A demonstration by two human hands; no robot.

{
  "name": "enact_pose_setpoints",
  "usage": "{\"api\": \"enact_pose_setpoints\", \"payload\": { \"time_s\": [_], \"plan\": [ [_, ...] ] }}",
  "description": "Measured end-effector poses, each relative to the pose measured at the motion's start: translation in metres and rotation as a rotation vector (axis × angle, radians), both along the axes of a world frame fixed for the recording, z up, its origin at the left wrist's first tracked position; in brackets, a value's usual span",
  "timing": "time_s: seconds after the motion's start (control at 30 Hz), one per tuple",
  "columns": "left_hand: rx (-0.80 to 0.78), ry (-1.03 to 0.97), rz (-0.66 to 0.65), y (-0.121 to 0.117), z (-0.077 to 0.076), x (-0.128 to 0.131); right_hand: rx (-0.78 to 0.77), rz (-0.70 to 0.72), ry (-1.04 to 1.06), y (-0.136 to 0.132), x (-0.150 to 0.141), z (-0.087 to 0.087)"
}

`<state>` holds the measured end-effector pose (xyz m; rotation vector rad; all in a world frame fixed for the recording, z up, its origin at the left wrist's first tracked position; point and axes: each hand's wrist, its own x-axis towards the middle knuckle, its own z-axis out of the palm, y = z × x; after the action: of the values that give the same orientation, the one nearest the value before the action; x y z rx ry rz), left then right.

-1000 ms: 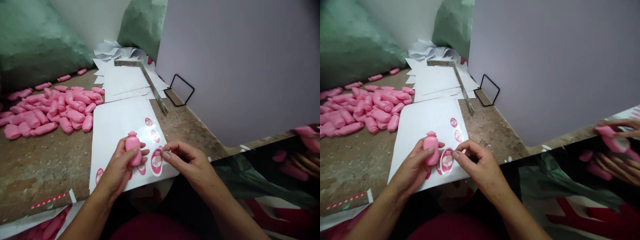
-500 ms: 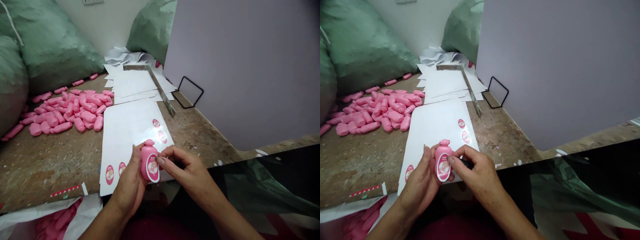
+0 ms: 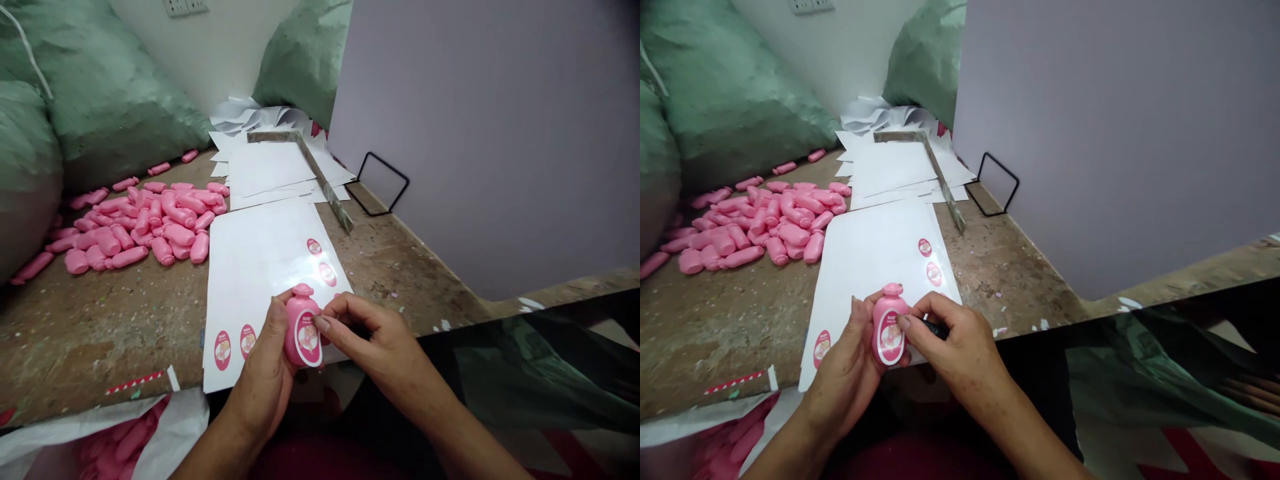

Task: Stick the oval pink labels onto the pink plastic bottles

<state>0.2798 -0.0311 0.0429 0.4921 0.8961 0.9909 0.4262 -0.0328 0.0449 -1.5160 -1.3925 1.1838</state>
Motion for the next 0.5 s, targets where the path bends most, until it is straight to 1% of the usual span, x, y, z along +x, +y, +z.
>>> {"api": "enact_pose_setpoints", "payload": {
  "time_s": [0.37,0.5],
  "plan": [
    [0.084,0.074,-0.022,0.0002,-0.0012,0.0010,0.018,-0.012,-0.049,-0.0008,0.0015,-0.0033],
    [0.098,0.100,-0.045,-0.0012,-0.0022,-0.0003,0.062,-0.014,-0.082,-0.0010,-0.0002,-0.0046]
  ]
}}
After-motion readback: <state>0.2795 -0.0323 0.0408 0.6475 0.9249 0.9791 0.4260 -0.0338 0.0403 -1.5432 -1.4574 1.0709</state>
